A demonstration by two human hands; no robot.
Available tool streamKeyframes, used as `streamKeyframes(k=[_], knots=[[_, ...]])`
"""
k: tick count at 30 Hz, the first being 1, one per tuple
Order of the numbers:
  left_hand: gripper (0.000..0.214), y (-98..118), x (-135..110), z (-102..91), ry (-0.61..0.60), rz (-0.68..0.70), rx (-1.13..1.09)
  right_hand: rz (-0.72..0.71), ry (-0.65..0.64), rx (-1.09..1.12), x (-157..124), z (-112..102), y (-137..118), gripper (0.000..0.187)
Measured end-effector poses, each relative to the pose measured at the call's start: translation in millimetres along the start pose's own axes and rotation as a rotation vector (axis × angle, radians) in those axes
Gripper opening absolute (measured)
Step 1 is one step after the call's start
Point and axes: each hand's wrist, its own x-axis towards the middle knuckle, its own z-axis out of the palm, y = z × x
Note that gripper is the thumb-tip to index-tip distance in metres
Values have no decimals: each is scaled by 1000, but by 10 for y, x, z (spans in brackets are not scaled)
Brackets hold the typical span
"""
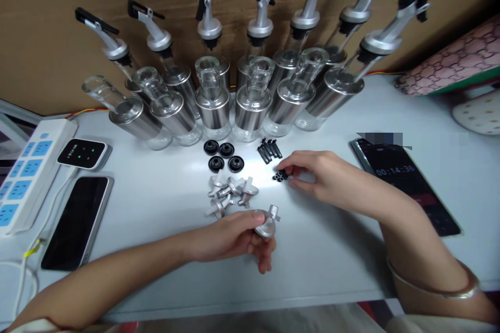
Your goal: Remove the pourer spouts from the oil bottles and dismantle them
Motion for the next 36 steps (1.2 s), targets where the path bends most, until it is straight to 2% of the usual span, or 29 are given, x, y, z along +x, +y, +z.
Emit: streamKeyframes(k=[7, 21, 24, 29, 36], knots=[[50, -2, 9, 2, 4, 3, -2, 56, -48, -3, 30, 28, -43, 23], [49, -1, -2, 2, 12, -7, -14, 87, -17, 13, 53, 70, -29, 24], [50, 3, 2, 5, 15, -13, -14, 43, -3, -7, 33, 67, -21, 24], [49, -11, 15, -13, 5, -1, -26, -24, 19, -21, 5, 67, -21, 36], [50, -10, 13, -5, 4, 2, -21, -23, -6, 4, 37, 115, -20, 25]])
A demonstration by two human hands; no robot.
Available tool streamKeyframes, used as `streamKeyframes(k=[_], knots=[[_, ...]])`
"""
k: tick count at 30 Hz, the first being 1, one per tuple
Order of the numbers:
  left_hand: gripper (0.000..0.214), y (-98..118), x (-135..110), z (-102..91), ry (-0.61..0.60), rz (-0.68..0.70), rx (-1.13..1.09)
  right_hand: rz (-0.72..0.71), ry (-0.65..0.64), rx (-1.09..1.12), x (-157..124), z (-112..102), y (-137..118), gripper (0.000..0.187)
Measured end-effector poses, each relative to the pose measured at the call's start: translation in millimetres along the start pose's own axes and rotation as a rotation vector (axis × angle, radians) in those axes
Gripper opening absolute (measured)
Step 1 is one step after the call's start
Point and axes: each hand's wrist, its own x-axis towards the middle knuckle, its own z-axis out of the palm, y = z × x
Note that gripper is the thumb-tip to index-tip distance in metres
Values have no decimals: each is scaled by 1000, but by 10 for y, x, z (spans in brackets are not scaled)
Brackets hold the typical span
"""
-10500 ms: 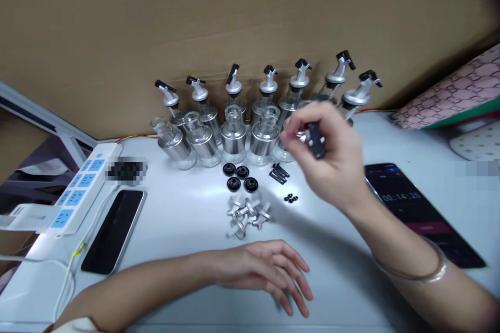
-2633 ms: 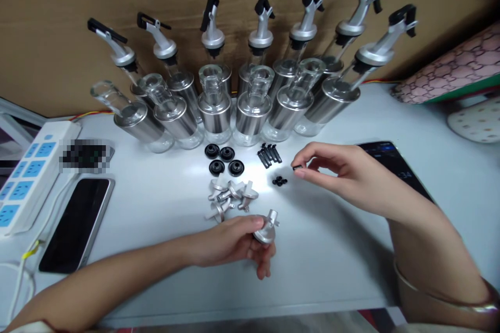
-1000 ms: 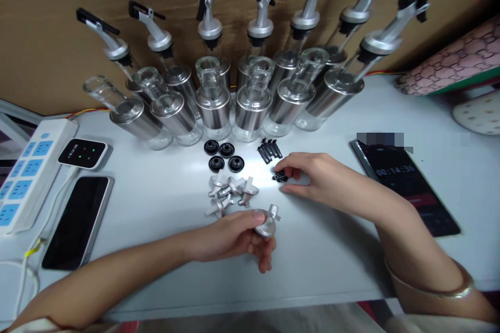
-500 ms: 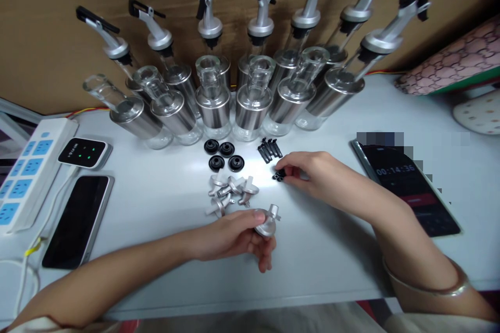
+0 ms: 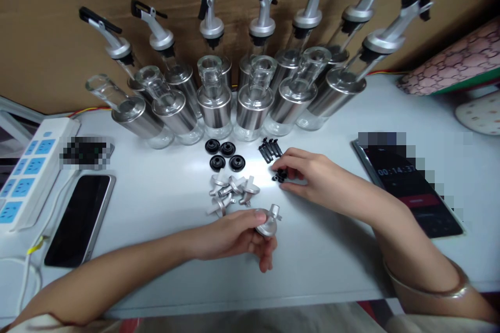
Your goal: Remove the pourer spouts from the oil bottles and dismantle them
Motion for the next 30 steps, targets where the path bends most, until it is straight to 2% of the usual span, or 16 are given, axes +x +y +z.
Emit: streamKeyframes(k=[7, 13, 24, 30], knots=[[47, -14, -7, -13, -14, 14, 11, -6, 17, 3, -4, 28, -21, 28], [48, -1, -5, -1, -14, 14, 14, -4, 17, -27, 1, 34, -13, 18], [50, -18, 7, -13, -8, 2, -1, -59, 45, -35, 1, 121, -47, 15], [50, -13, 7, -13, -6, 3, -7, -74, 9, -22, 22, 129, -57, 14]])
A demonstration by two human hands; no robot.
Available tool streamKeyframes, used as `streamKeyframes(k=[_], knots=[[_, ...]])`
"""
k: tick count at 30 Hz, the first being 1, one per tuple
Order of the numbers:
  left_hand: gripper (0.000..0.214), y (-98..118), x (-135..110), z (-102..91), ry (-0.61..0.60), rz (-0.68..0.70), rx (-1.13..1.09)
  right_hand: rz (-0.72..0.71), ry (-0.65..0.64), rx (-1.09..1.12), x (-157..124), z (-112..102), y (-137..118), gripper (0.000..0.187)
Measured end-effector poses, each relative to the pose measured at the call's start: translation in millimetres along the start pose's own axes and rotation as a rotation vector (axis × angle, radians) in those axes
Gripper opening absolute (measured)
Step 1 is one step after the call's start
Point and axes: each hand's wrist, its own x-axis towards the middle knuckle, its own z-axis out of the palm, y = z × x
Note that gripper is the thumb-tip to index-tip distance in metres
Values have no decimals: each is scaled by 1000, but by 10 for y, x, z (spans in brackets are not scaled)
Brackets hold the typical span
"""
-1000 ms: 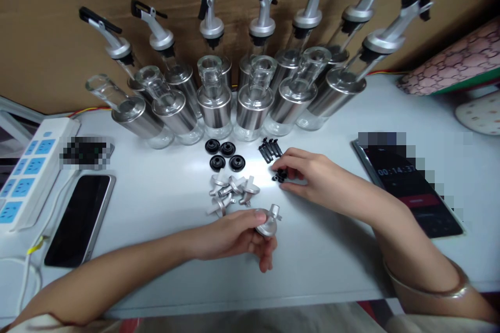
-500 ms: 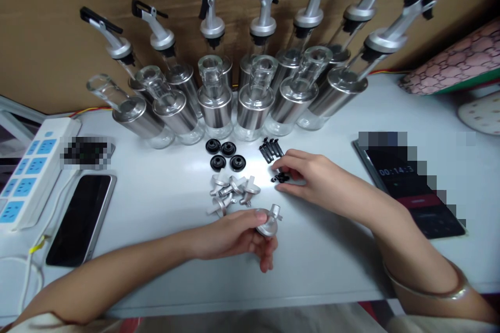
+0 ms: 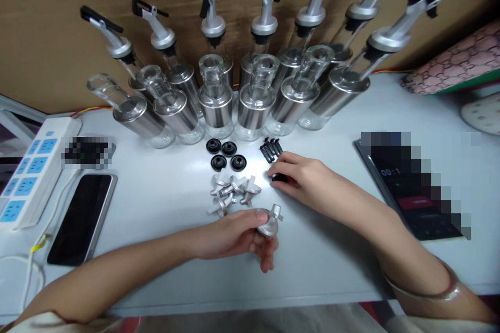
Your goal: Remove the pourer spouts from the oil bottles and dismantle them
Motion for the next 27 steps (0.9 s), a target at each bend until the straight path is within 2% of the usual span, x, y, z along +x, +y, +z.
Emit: streamKeyframes(k=[11, 19, 27], knots=[[50, 2, -3, -3, 1, -9, 6, -19, 1, 23, -36, -17, 84, 16], [50, 19, -18, 4, -1, -5, 13, 44, 0, -15, -55, -103, 89, 10], [52, 2, -25, -21, -6, -22, 2, 106, -1, -3, -97, -262, -29, 24]])
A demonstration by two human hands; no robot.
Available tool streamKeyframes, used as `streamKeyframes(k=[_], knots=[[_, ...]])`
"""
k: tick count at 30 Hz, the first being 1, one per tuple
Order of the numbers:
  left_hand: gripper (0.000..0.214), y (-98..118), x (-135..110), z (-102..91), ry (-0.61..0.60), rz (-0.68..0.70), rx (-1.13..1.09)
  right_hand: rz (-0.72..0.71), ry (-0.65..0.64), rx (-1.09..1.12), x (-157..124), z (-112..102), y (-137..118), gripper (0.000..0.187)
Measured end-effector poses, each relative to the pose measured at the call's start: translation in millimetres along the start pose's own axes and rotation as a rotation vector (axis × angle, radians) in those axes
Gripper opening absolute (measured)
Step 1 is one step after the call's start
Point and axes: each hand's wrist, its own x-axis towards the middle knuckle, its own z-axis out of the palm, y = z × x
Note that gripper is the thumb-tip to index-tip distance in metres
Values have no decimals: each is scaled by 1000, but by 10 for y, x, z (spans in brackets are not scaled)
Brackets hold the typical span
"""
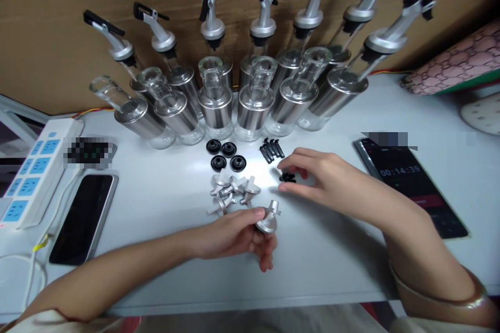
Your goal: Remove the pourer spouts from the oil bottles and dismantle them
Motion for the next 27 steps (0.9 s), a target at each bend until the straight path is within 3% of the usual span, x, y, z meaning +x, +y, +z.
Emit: streamKeyframes(k=[27], knots=[[52, -7, 15, 4, 7, 14, 6, 9, -27, 9, -2, 54, 129, 24]])
